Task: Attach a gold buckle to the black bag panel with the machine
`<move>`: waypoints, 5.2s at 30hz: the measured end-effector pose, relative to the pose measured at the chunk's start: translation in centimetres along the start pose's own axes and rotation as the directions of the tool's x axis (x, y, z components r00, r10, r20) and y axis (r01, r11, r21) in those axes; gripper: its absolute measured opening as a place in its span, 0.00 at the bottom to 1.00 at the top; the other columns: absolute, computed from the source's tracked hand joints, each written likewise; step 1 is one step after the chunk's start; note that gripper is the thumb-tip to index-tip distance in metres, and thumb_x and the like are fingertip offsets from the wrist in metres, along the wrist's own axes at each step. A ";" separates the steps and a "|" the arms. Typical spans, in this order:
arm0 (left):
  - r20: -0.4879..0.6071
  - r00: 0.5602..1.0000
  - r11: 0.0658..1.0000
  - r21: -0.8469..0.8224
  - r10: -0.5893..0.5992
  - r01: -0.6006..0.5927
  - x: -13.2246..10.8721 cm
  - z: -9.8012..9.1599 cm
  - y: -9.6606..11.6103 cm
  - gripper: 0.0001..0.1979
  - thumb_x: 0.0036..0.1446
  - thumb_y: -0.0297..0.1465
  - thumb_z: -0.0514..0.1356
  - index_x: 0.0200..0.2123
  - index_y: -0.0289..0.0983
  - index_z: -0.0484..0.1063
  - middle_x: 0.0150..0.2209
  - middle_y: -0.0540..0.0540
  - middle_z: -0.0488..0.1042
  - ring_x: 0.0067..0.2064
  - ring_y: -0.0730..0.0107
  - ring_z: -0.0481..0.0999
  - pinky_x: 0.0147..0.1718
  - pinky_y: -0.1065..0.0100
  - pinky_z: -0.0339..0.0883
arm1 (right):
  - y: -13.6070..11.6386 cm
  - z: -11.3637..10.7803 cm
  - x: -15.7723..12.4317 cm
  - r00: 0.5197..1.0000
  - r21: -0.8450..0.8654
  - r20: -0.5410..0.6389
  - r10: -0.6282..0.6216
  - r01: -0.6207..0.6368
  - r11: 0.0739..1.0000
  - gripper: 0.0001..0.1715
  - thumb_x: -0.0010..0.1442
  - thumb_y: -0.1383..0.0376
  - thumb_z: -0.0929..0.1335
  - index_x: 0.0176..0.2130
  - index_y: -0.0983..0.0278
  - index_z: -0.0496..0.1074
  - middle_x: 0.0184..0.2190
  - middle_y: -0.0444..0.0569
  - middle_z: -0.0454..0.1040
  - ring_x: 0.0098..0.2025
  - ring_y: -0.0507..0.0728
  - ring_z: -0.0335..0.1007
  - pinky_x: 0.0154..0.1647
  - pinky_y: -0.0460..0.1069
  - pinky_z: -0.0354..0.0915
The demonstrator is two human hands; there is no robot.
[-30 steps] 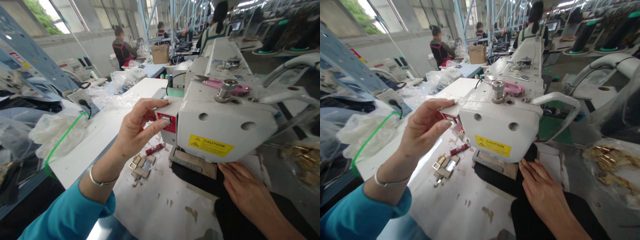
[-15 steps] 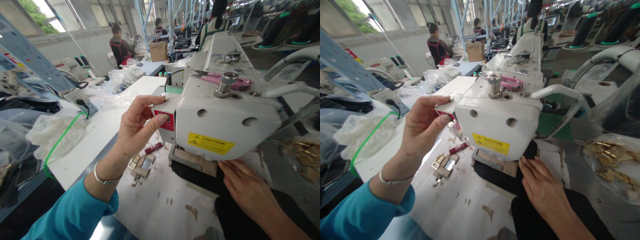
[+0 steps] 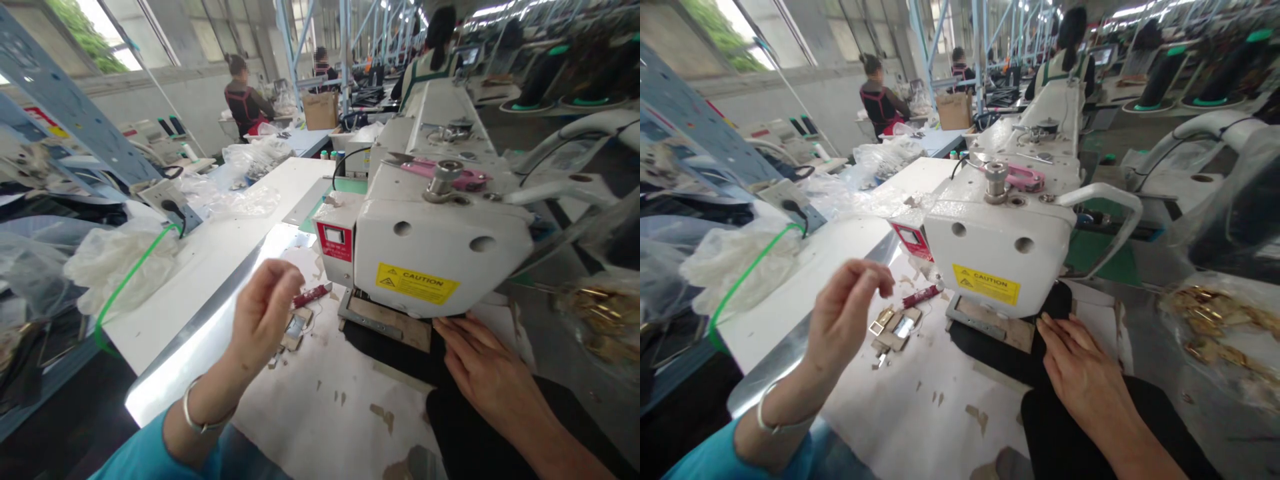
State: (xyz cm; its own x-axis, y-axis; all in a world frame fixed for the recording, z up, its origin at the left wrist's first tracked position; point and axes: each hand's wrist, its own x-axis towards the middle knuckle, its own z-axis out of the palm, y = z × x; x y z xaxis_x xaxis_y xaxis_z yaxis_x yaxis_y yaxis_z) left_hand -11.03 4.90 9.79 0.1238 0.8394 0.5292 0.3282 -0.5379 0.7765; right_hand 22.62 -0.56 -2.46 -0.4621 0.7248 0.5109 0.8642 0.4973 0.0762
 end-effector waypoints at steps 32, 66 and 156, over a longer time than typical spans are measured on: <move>0.890 0.429 0.466 0.317 0.155 -0.826 -5.0 7.7 -1.4 0.09 0.65 0.22 0.51 0.38 0.31 0.71 0.34 0.41 0.72 0.28 0.62 0.75 0.22 0.62 0.68 | -5.3 -9.3 -6.8 0.944 0.183 -0.020 0.328 -0.319 0.930 0.13 0.69 0.58 0.62 0.46 0.58 0.73 0.40 0.46 0.81 0.39 0.55 0.80 0.39 0.49 0.76; 0.775 0.544 0.721 0.173 0.321 -0.671 -15.2 2.0 1.6 0.09 0.68 0.23 0.53 0.43 0.28 0.73 0.31 0.47 0.69 0.26 0.72 0.67 0.20 0.66 0.62 | -11.7 -7.1 -5.5 0.950 0.116 0.189 0.248 -0.273 0.955 0.28 0.69 0.60 0.63 0.65 0.66 0.62 0.55 0.59 0.71 0.55 0.66 0.68 0.54 0.61 0.67; 0.669 0.736 0.947 0.295 -0.109 -0.128 -10.7 7.2 -0.1 0.16 0.61 0.24 0.58 0.51 0.39 0.76 0.48 0.43 0.73 0.50 0.58 0.69 0.51 0.52 0.68 | -9.7 -3.8 -3.7 0.931 0.111 0.228 0.286 -0.317 0.942 0.26 0.70 0.61 0.60 0.62 0.66 0.69 0.65 0.59 0.66 0.68 0.67 0.59 0.64 0.67 0.64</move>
State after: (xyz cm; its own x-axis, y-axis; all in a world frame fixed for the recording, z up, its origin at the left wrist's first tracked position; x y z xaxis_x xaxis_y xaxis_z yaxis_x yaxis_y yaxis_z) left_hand -5.68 -3.49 1.54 0.6814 0.7279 0.0762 0.5709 -0.5938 0.5671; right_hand 16.73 -9.89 -1.82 -0.2281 0.9255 0.3023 0.9383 0.2918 -0.1854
